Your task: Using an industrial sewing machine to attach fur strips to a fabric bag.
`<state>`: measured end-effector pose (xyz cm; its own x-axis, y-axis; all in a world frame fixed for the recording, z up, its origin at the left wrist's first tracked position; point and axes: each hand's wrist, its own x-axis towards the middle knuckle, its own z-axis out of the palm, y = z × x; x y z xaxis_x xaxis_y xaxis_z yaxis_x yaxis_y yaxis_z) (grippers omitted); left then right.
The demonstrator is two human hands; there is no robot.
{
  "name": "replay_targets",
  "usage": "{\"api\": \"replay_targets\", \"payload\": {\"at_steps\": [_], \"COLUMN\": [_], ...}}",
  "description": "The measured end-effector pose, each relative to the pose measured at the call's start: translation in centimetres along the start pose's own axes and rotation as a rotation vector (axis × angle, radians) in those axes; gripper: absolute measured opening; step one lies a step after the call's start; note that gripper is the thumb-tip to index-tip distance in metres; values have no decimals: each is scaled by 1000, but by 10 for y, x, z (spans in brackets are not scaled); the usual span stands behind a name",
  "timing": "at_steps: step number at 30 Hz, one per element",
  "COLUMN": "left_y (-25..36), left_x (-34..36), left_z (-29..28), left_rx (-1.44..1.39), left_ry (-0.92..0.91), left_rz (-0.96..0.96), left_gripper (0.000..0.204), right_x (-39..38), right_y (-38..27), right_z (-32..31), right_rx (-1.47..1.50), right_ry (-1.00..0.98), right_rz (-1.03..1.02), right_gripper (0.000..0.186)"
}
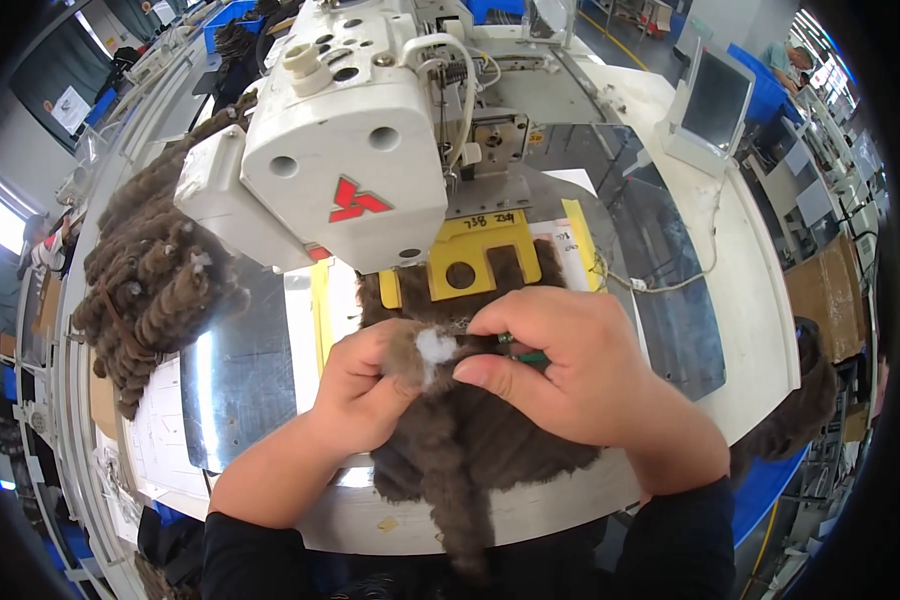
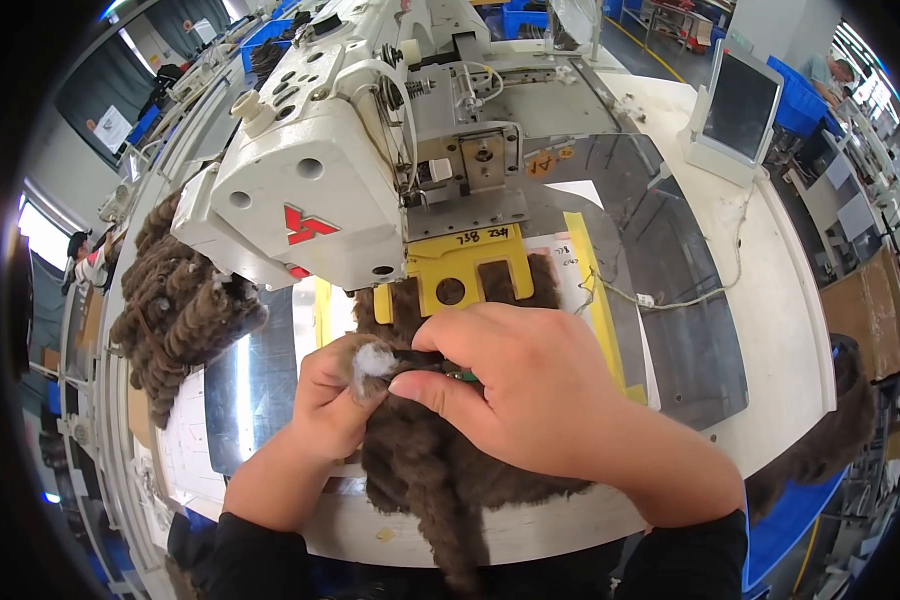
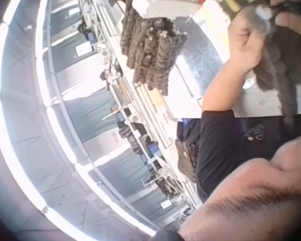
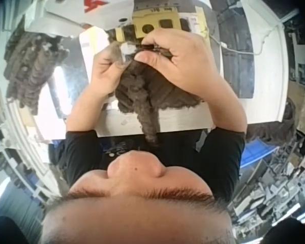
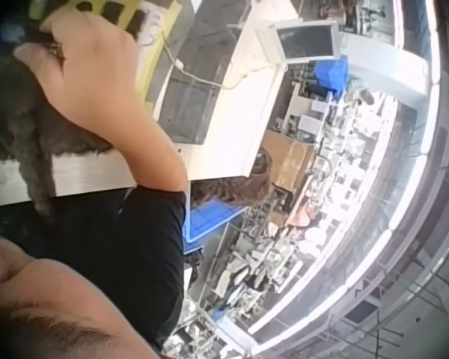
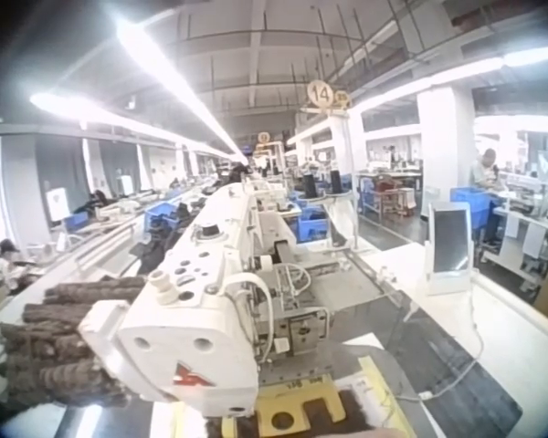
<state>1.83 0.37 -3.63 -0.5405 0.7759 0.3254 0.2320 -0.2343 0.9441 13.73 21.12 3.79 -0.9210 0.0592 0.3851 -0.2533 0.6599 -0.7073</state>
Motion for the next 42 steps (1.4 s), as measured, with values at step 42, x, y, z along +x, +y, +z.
{"api": "replay_targets", "payload": {"at_steps": [42], "left_y": [10], "left_x": [7], "left_z": [-2], "left_rx": [-132], "left_ry": [-212], "left_rz": [-20], "left_gripper": [15], "right_x": [1], "right_y": [-5], "right_z": [-9], "right_rx": [54], "right_ry": [-119], "right_rz": [3], "right_gripper": [22]}}
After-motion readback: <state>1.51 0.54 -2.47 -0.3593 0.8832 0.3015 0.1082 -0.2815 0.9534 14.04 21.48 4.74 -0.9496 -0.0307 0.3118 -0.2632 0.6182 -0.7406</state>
